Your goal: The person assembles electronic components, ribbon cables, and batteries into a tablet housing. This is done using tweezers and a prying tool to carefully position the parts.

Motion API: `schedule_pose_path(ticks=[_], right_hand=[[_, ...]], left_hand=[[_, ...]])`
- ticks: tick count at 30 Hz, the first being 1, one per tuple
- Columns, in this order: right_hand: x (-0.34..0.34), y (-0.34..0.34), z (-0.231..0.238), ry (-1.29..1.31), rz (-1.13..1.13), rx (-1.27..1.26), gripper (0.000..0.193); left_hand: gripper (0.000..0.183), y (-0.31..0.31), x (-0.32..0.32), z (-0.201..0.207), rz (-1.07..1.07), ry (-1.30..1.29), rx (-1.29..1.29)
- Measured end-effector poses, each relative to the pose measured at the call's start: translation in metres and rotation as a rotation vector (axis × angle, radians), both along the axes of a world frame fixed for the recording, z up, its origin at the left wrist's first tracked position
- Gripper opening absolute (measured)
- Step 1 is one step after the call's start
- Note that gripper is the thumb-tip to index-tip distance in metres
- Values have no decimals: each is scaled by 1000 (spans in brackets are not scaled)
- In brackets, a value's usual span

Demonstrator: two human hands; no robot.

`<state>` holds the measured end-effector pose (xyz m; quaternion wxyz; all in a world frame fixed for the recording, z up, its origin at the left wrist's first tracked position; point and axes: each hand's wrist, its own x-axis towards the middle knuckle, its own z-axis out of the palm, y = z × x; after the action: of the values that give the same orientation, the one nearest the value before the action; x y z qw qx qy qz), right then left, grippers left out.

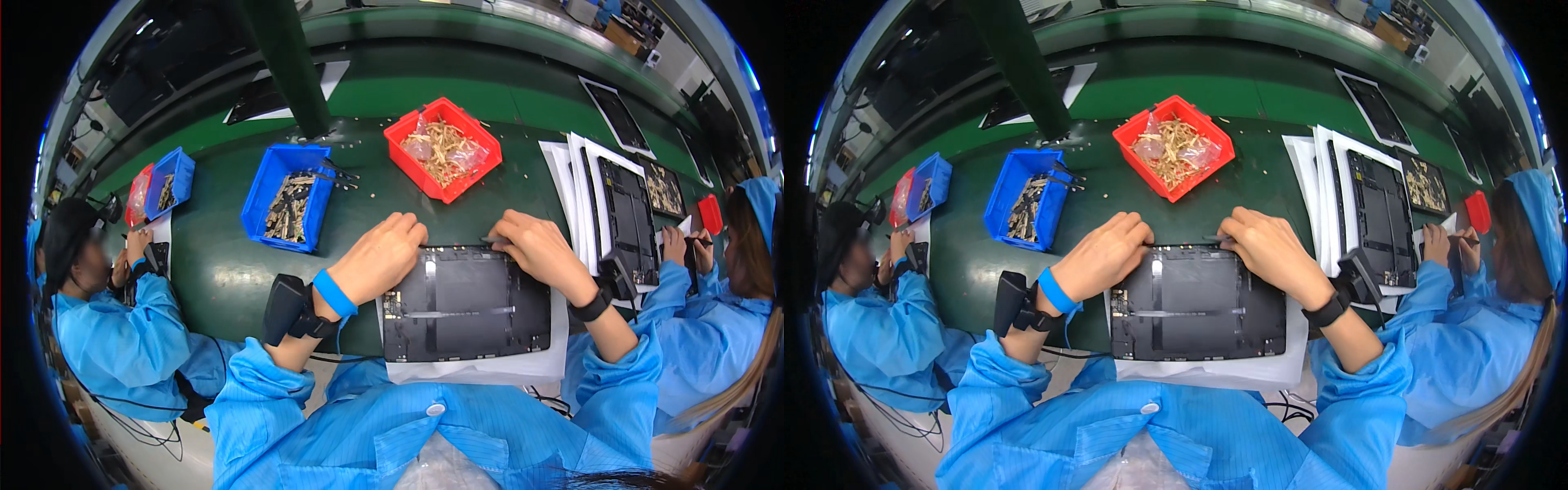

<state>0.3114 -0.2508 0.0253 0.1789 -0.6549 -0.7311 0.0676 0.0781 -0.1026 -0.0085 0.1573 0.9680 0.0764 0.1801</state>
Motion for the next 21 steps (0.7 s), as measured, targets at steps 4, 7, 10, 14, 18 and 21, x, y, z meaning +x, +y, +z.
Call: schedule_pose_path(ticks=[4, 7, 10, 14, 18, 21], right_hand=[[-4, -14, 22, 14, 50, -54, 14], [-8, -21, 29, 60, 63, -64, 14], [-10, -23, 33, 75, 90, -60, 12], [-8, -30, 38, 68, 105, -80, 16], [-8, -38, 36, 147, 101, -27, 22], [-13, -44, 43, 127, 89, -34, 23]], left_hand=[[26, 5, 4, 13, -47, 169, -232], [48, 9, 12, 15, -121, 344, -354], [59, 14, 12, 22, -173, 468, -651], [78, 20, 1, 38, -248, 617, -968], [87, 12, -19, 21, -216, 635, -1377], [74, 6, -30, 10, -190, 628, -1560]])
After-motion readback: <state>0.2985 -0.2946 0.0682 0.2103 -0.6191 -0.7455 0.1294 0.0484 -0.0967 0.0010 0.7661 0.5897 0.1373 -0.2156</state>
